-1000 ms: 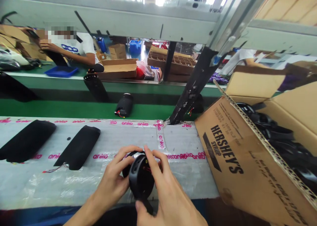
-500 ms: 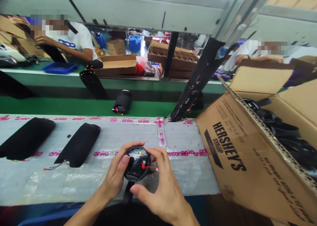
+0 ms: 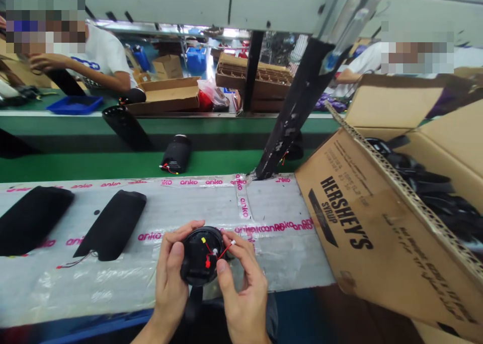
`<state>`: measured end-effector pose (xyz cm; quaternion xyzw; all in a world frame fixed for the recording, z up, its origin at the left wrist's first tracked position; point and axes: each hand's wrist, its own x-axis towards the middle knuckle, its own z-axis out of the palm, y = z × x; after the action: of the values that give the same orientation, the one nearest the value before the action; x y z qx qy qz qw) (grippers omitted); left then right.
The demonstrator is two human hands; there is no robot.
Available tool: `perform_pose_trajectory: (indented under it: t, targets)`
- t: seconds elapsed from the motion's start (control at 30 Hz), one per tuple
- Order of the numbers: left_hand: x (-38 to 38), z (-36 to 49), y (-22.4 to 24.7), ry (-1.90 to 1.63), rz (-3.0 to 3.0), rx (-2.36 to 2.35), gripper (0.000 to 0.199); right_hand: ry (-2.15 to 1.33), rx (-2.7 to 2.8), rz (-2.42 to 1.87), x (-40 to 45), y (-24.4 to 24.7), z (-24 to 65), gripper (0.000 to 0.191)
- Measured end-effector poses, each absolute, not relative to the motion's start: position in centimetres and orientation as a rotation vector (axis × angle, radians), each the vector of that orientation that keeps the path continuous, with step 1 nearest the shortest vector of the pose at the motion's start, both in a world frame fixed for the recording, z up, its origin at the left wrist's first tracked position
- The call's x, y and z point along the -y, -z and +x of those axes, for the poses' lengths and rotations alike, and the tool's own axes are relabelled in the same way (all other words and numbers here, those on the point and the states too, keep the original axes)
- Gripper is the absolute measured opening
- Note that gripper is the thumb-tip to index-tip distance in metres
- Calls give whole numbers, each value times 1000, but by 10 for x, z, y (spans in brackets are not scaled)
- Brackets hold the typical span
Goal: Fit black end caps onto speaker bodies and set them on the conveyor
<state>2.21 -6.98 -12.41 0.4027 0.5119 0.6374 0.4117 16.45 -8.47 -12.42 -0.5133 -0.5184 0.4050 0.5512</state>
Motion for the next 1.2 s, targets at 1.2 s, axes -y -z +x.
perform_pose_trajectory:
  t: [1.2]
  targets:
    - [35, -24, 105, -982, 1173, -843, 51, -1134, 1133, -1226, 72, 115, 164, 39]
